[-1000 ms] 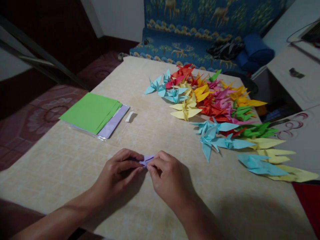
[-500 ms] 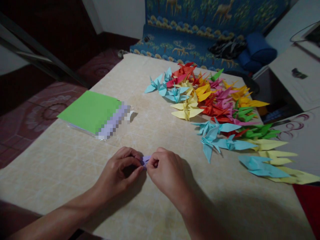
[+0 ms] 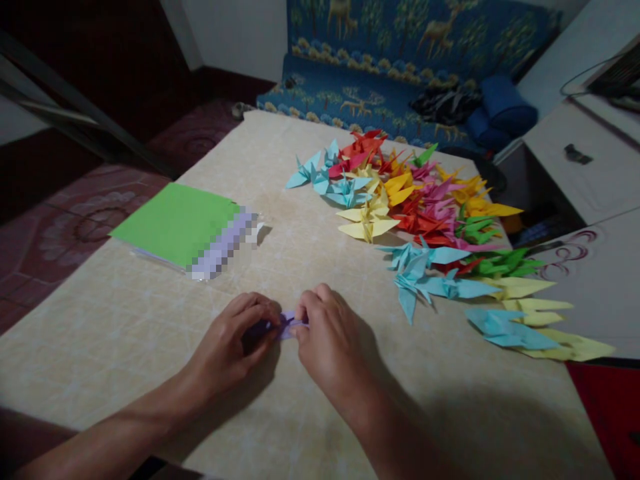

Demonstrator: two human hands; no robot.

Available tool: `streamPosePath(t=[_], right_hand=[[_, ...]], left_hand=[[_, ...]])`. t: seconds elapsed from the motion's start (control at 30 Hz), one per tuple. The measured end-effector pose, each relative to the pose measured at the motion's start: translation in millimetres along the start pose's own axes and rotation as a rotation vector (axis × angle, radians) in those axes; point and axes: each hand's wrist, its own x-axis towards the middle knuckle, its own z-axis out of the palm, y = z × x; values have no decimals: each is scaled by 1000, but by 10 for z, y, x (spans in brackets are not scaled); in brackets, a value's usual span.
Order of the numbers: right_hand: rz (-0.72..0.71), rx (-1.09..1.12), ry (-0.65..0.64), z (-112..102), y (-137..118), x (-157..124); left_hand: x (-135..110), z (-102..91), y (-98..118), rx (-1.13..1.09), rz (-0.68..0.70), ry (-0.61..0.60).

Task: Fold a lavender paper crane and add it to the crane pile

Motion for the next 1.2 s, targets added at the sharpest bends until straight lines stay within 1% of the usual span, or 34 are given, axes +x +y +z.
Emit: streamPosePath(t=[0.07, 0.13, 0.27, 0.33, 0.4, 0.47, 0.53, 0.6, 0.63, 0.67, 0.7, 0.77, 0.8, 0.9, 0.93, 0.97, 1.07, 1.13, 1.2], right_hand=[[-20, -43, 39, -13, -40, -17], [-46, -84, 42, -34, -70, -4], [-127, -164, -33, -88, -48, 71], [-120, -162, -73, -103, -5, 91], [-32, -66, -95, -103, 38, 84], [81, 135, -82, -84, 64, 63], [160, 374, -21, -48, 66, 45], [202, 601, 71, 3, 44, 38], [211, 700, 121, 30, 25, 39], [223, 779, 178, 57, 3, 42], [233, 837, 218, 80, -22, 43], [221, 915, 241, 114, -69, 42], [201, 949, 238, 123, -86, 38], [115, 1071, 203, 121, -93, 17], [100, 1113, 193, 114, -77, 12], [101, 1149, 193, 107, -55, 10], [159, 1210, 238, 87, 32, 25], [201, 1218, 268, 82, 86, 48], [231, 1211, 284, 90, 128, 72]], left_hand=[[-6, -6, -20, -5, 3, 0], [-8, -6, -38, -13, 10, 0], [-17, -17, -60, -90, 32, 12], [-34, -40, -67, -154, 35, 43], [-54, -72, -77, -225, -13, 115], [-64, -98, -89, -326, -124, 218], [-45, -102, -90, -470, -237, 324], [11, -74, -68, -630, -308, 387], [52, -49, -47, -704, -346, 382], [99, -19, -21, -780, -378, 350], [150, 12, 8, -842, -407, 283], [256, 68, 65, -928, -445, 137], [310, 86, 87, -934, -462, 113], [463, 83, 128, -866, -453, 142], [510, 68, 135, -847, -437, 134], [552, 53, 141, -841, -427, 101], [646, 39, 153, -884, -459, 14], [674, 76, 152, -930, -508, -8], [678, 140, 140, -962, -536, -2]])
